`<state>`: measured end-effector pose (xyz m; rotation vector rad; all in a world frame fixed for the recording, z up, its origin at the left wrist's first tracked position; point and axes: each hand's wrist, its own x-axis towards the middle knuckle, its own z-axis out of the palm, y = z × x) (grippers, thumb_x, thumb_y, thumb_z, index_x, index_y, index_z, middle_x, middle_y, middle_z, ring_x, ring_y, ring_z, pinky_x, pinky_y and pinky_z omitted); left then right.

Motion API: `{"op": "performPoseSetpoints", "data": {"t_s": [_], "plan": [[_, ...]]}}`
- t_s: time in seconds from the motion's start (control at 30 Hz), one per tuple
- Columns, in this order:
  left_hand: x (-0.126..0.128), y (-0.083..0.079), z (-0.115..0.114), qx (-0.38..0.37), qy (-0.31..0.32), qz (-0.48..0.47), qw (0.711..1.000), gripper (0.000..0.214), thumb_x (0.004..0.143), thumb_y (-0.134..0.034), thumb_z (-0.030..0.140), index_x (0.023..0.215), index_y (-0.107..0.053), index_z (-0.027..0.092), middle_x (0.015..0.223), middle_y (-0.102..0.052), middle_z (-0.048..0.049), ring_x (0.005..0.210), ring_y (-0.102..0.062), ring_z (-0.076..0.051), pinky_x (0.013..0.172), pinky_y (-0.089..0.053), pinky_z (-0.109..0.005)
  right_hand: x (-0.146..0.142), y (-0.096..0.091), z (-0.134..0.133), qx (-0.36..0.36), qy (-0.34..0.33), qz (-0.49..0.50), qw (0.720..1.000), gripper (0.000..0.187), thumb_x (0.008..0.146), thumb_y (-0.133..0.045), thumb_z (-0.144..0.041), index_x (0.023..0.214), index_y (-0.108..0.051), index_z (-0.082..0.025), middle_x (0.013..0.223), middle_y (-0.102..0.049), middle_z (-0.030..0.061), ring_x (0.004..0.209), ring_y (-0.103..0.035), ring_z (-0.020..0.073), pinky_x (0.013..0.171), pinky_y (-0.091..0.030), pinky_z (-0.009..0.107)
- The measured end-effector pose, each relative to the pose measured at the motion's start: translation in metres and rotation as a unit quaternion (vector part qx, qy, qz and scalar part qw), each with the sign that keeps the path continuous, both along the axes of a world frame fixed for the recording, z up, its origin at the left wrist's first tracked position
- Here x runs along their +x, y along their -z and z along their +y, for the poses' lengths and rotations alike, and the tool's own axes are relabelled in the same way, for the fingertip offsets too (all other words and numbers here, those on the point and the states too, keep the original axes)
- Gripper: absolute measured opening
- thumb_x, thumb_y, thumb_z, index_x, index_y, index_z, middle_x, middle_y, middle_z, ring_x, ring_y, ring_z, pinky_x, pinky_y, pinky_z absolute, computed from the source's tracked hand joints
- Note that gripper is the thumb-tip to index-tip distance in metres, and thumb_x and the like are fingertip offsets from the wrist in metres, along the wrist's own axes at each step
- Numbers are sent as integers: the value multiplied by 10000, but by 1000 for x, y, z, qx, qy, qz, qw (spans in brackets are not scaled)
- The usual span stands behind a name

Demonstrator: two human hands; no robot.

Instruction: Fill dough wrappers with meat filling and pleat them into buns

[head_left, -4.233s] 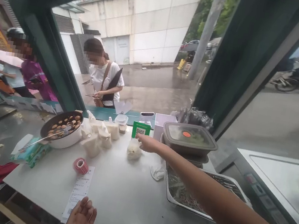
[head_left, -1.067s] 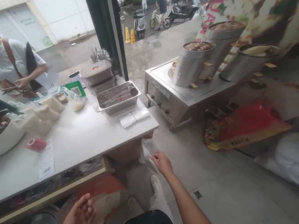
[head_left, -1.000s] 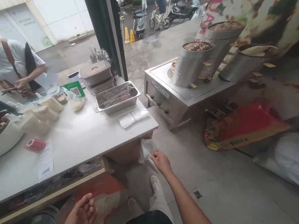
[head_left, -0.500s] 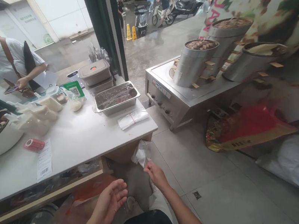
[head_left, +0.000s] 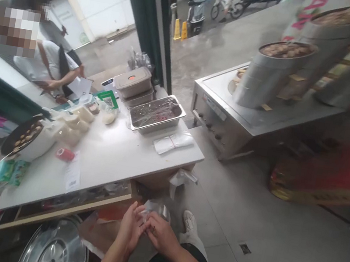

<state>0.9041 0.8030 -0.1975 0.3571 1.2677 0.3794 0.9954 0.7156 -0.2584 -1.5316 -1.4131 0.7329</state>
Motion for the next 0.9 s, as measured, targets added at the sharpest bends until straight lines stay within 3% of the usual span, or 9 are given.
{"op": "performPoseSetpoints", "data": {"t_s": [0.1, 0.27, 0.43, 0.47, 0.53, 0.6, 0.67, 0.77, 0.9], "plan": [[-7, -23, 14, 29, -70, -54, 996, 291, 785, -493, 360, 838, -538, 77, 783, -552, -107, 719, -563, -163, 632, -480, -257, 0, -32, 19, 61, -74, -21, 995, 142, 840, -394, -227, 778, -511, -176, 936, -543, 67, 887, -500, 160, 744, -426, 279], [-33, -60, 26, 93, -222, -80, 967, 239, 800, -473, 295, 713, -534, 82, 723, -581, -113, 766, -592, -192, 789, -477, -322, 22, -75, 49, 94, -225, -18, 970, 142, 840, -426, -258, 800, -544, -189, 917, -556, 49, 854, -521, 139, 734, -433, 250], [-54, -100, 15, 175, -242, -72, 952, 365, 794, -477, 414, 715, -564, 68, 721, -606, -125, 748, -609, -208, 763, -481, -326, 59, -122, 106, 143, -154, -27, 977, 222, 827, -445, -295, 999, -556, -210, 1094, -514, 97, 1025, -470, 195, 874, -393, 345], [-57, -107, 13, 189, -241, -69, 949, 388, 794, -471, 434, 718, -568, 66, 730, -609, -131, 749, -609, -208, 759, -479, -322, 62, -130, 120, 144, -165, -31, 975, 293, 804, -479, -315, 1074, -537, -214, 1148, -491, 102, 1069, -445, 211, 902, -374, 367], [-66, -121, 10, 208, -244, -63, 945, 409, 791, -468, 455, 723, -572, 65, 742, -611, -130, 750, -609, -205, 761, -474, -316, 63, -143, 146, 120, -255, -29, 959, 374, 765, -524, -342, 1118, -538, -219, 1162, -504, 90, 1059, -462, 221, 893, -382, 364], [-77, -131, 8, 218, -247, -55, 943, 422, 783, -473, 471, 715, -577, 68, 737, -609, -121, 751, -608, -204, 770, -467, -317, 53, -153, 165, 58, -368, -22, 928, 278, 760, -516, -351, 973, -630, -213, 987, -607, 60, 890, -550, 195, 786, -431, 313], [-90, -137, 9, 232, -251, -46, 938, 436, 779, -472, 485, 710, -583, 70, 739, -608, -116, 759, -604, -204, 783, -461, -319, 37, -161, 176, -8, -430, -19, 902, 225, 748, -519, -358, 769, -677, -198, 733, -644, 24, 681, -567, 159, 642, -434, 261], [-114, -143, 14, 263, -263, -32, 928, 446, 778, -464, 498, 719, -592, 74, 750, -608, -112, 741, -596, -189, 783, -459, -311, 5, -171, 185, -54, -438, -11, 897, 228, 706, -564, -369, 644, -672, -179, 577, -620, 1, 560, -532, 133, 532, -383, 224], [-154, -148, 30, 287, -289, -28, 913, 426, 778, -469, 487, 729, -592, 82, 731, -599, -101, 740, -591, -191, 785, -460, -327, -41, -182, 197, -38, -414, -5, 910, 338, 748, -504, -431, 604, -662, -168, 549, -605, -3, 527, -505, 116, 512, -359, 220]]}}
